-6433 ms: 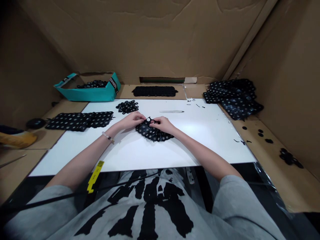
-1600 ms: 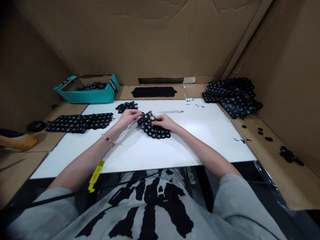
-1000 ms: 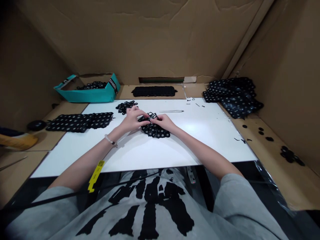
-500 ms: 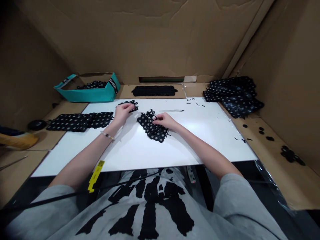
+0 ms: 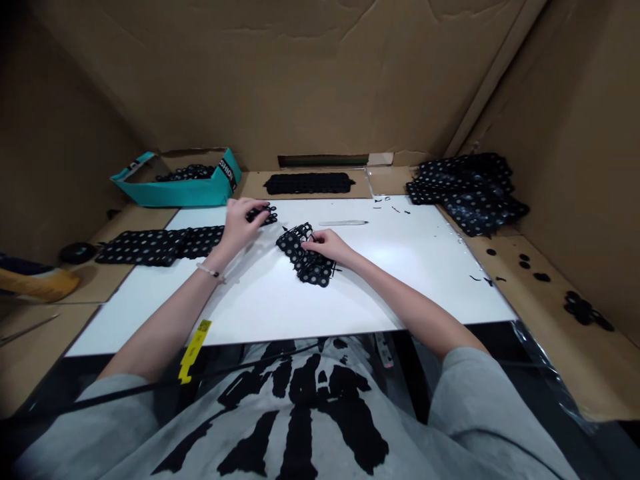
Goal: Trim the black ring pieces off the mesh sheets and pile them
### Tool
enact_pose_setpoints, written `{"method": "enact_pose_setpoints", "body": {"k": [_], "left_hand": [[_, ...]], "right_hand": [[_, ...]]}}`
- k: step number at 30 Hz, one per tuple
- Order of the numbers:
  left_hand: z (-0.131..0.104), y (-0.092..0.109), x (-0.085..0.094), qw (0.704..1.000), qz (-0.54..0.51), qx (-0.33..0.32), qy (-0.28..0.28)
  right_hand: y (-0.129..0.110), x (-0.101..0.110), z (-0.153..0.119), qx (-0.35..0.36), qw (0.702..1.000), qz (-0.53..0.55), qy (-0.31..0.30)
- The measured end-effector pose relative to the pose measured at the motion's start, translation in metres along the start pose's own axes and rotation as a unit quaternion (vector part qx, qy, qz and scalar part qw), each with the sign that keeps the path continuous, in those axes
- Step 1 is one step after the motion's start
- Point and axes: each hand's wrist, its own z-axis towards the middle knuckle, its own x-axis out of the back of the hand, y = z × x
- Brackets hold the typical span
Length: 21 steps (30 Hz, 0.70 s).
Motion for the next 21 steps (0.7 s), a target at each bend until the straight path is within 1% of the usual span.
{"method": "enact_pose_setpoints", "body": {"k": [2, 3, 4, 6, 8, 11, 13, 14, 16, 18, 19, 20, 21], "left_hand": [[-0.008, 0.025, -0.005, 0.992, -0.041, -0.057, -0.1], [-0.012, 0.035, -0.008, 0.986, -0.053, -0.071, -0.138], [-0.016, 0.043, -0.012, 0.981, -0.068, -0.076, -0.167], [-0.021, 0.051, -0.019, 0.973, -0.104, -0.061, -0.196], [-0.021, 0.05, -0.022, 0.968, -0.144, -0.031, -0.201], [-0.014, 0.04, -0.021, 0.967, -0.171, -0.001, -0.188], [-0.01, 0.033, -0.02, 0.969, -0.175, 0.017, -0.173], [-0.009, 0.029, -0.02, 0.968, -0.184, 0.034, -0.166], [-0.006, 0.022, -0.022, 0.958, -0.22, 0.089, -0.16], [-0.004, 0.012, -0.025, 0.939, -0.27, 0.149, -0.155], [-0.002, 0.006, -0.025, 0.928, -0.292, 0.177, -0.146], [0.001, -0.002, -0.025, 0.92, -0.308, 0.203, -0.129], [0.005, -0.011, -0.023, 0.916, -0.316, 0.225, -0.099]], "right_hand": [[0.0, -0.001, 0.001, 0.006, 1.0, -0.005, 0.006], [0.0, -0.001, 0.001, 0.01, 1.0, -0.006, 0.01], [-0.001, -0.001, 0.001, 0.015, 1.0, -0.007, 0.014], [-0.004, 0.001, 0.001, 0.022, 1.0, 0.002, 0.008], [-0.005, 0.005, 0.0, 0.022, 0.999, 0.027, -0.023], [-0.006, 0.01, -0.001, -0.002, 0.995, 0.05, -0.082], [-0.005, 0.011, -0.001, -0.017, 0.994, 0.052, -0.097], [-0.005, 0.011, -0.001, -0.019, 0.994, 0.049, -0.094], [-0.004, 0.01, 0.0, -0.018, 0.997, 0.037, -0.068], [-0.004, 0.01, 0.001, -0.019, 0.999, 0.018, -0.04], [-0.004, 0.01, 0.002, -0.019, 0.999, 0.01, -0.037], [-0.004, 0.01, 0.002, -0.019, 0.999, 0.006, -0.04], [-0.004, 0.01, 0.002, -0.017, 0.999, 0.004, -0.047]]}}
